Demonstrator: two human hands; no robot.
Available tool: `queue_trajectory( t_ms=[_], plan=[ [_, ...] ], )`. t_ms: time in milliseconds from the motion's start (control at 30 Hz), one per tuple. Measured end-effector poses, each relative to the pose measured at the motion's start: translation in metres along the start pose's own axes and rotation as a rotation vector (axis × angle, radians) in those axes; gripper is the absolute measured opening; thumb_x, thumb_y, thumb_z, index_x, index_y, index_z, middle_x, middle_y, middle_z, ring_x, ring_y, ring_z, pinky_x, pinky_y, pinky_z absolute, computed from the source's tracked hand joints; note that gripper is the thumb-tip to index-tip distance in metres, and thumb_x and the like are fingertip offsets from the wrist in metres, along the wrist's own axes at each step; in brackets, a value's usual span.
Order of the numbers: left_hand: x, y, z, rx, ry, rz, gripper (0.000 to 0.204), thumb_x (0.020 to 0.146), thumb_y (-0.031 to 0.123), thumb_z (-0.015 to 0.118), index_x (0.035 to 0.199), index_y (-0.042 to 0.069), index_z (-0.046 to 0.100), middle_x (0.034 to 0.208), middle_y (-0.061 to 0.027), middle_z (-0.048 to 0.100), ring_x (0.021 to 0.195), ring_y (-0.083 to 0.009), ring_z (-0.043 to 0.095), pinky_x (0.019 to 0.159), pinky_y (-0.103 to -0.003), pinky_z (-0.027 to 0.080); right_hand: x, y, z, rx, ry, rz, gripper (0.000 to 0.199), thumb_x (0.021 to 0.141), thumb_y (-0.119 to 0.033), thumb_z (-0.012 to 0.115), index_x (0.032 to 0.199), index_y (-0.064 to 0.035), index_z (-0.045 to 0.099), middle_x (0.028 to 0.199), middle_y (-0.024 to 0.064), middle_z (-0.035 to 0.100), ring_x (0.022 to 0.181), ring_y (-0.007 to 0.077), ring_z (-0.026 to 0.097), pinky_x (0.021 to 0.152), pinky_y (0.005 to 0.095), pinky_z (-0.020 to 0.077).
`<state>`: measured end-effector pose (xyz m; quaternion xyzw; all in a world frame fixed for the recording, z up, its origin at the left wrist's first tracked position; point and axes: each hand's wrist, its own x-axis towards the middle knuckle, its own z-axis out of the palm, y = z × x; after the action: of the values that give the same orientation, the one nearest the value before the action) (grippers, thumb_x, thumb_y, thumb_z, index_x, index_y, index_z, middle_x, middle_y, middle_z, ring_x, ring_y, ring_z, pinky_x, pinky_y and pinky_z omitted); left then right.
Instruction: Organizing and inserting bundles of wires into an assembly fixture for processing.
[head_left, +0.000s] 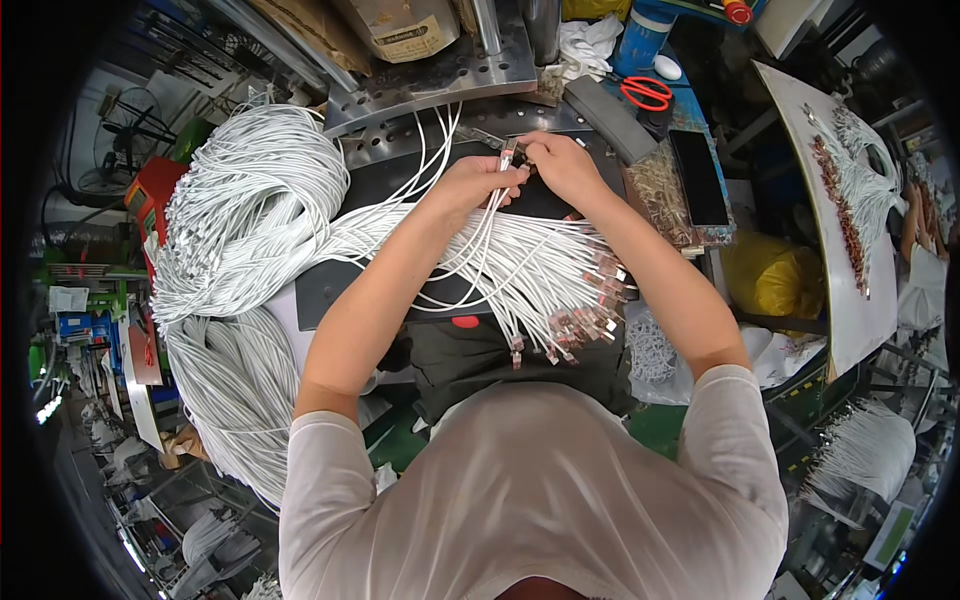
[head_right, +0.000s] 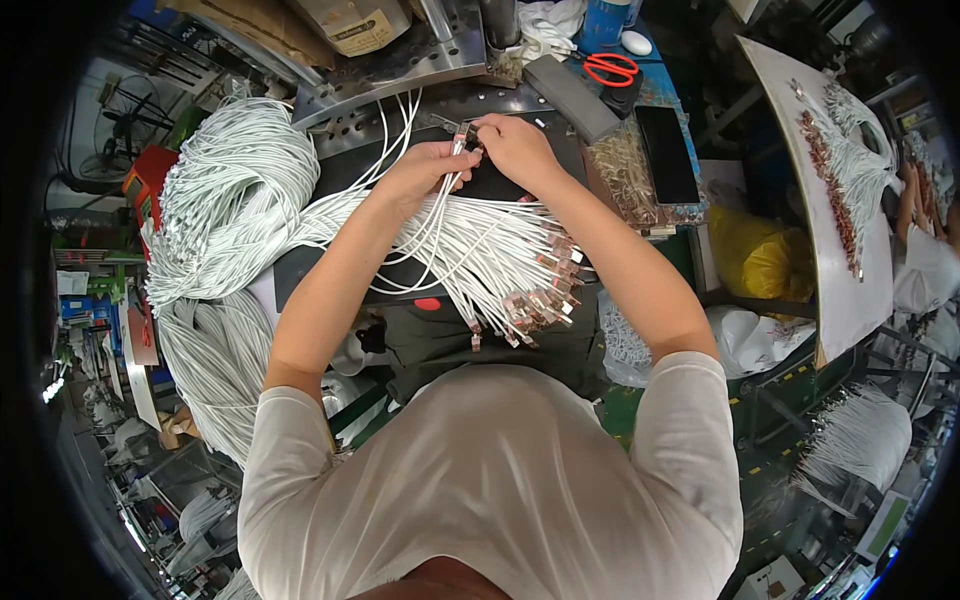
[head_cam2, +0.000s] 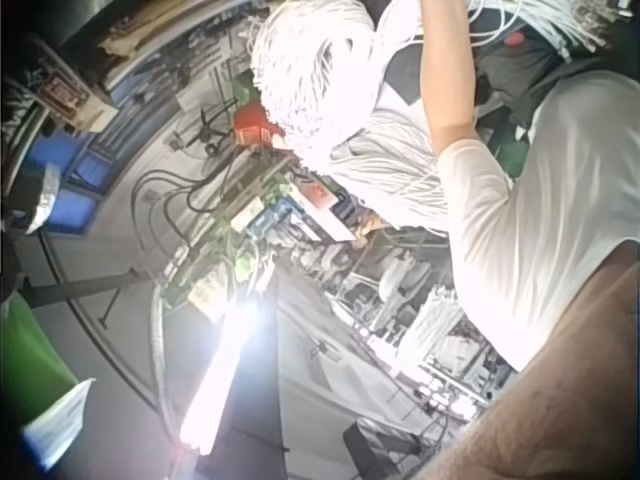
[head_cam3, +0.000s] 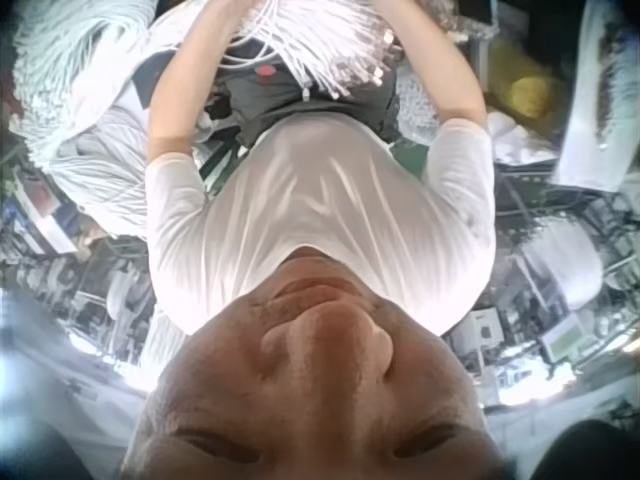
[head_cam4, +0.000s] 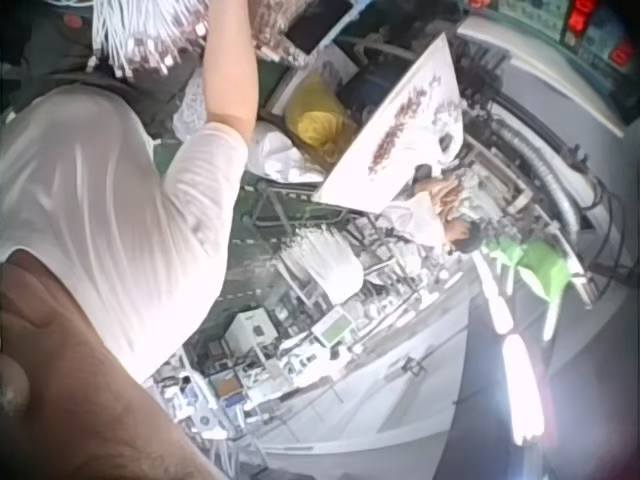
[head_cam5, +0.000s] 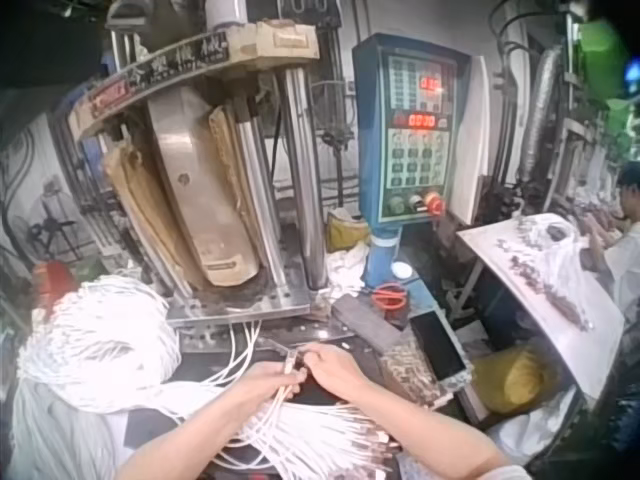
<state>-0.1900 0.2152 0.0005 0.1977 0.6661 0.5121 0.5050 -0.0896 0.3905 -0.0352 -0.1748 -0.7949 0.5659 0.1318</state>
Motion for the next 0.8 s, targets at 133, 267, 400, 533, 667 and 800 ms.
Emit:
queue_trajectory(
  t_ms=[133,267,400,533,667,800],
  plan=[
    [-0.01,0.009,-0.002,-0.101,0.001,-0.042,0.032,0.102,0.034,0.066,0.113,0.004,0.073,0.09,-0.0014,0.071,0.078,-0.0092,0.063,0.073,-0.024,0.05,0.001,0.0,-0.01,-0.053,-0.031,-0.003,0.039,0.089,-0.024,0.062,0.117,0.0011,0.074,0.091,0.0123,0.076,0.083,0.0173,0.072,0.078,0.0306,0.0535],
    [-0.016,0.016,-0.006,-0.175,-0.027,-0.079,0.041,0.106,0.039,0.06,0.122,0.003,0.072,0.089,0.0,0.071,0.077,-0.0088,0.062,0.075,-0.024,0.05,0.002,0.0,-0.022,0.073,-0.093,0.089,0.04,0.088,-0.022,0.068,0.119,0.0025,0.072,0.088,0.0075,0.073,0.08,0.0128,0.067,0.072,0.0275,0.0497],
    [-0.011,0.011,-0.007,-0.167,-0.03,-0.062,0.041,0.105,0.038,0.062,0.121,0.003,0.073,0.084,0.0015,0.069,0.073,-0.0081,0.06,0.072,-0.023,0.048,0.001,-0.003,-0.025,0.15,-0.114,0.142,0.039,0.091,-0.02,0.07,0.123,0.0021,0.07,0.083,-0.0003,0.066,0.073,0.0066,0.058,0.061,0.0234,0.0421],
    [0.0,0.004,-0.01,-0.051,-0.055,-0.066,0.032,0.101,0.033,0.068,0.112,0.005,0.077,0.078,0.0023,0.064,0.069,-0.0086,0.057,0.064,-0.023,0.045,0.002,-0.001,-0.026,0.157,-0.123,0.137,0.038,0.092,-0.02,0.069,0.124,0.0013,0.069,0.082,-0.001,0.065,0.073,0.0057,0.057,0.06,0.0228,0.0404],
    [0.008,-0.001,-0.005,0.056,-0.065,-0.043,0.027,0.096,0.031,0.073,0.103,0.006,0.08,0.072,0.0041,0.06,0.063,-0.0075,0.053,0.058,-0.022,0.04,0.003,0.009,-0.023,0.17,-0.165,0.057,0.038,0.091,-0.02,0.069,0.121,0.0027,0.071,0.084,0.0022,0.069,0.075,0.008,0.061,0.066,0.0247,0.0453],
    [0.007,-0.003,0.001,0.06,-0.034,-0.04,0.028,0.094,0.032,0.075,0.102,0.005,0.081,0.07,0.0047,0.058,0.061,-0.0065,0.051,0.056,-0.022,0.038,0.001,0.014,-0.022,0.144,-0.198,-0.041,0.04,0.087,-0.021,0.069,0.118,0.0038,0.073,0.089,0.0084,0.075,0.081,0.0127,0.068,0.075,0.0283,0.0523]
  ],
)
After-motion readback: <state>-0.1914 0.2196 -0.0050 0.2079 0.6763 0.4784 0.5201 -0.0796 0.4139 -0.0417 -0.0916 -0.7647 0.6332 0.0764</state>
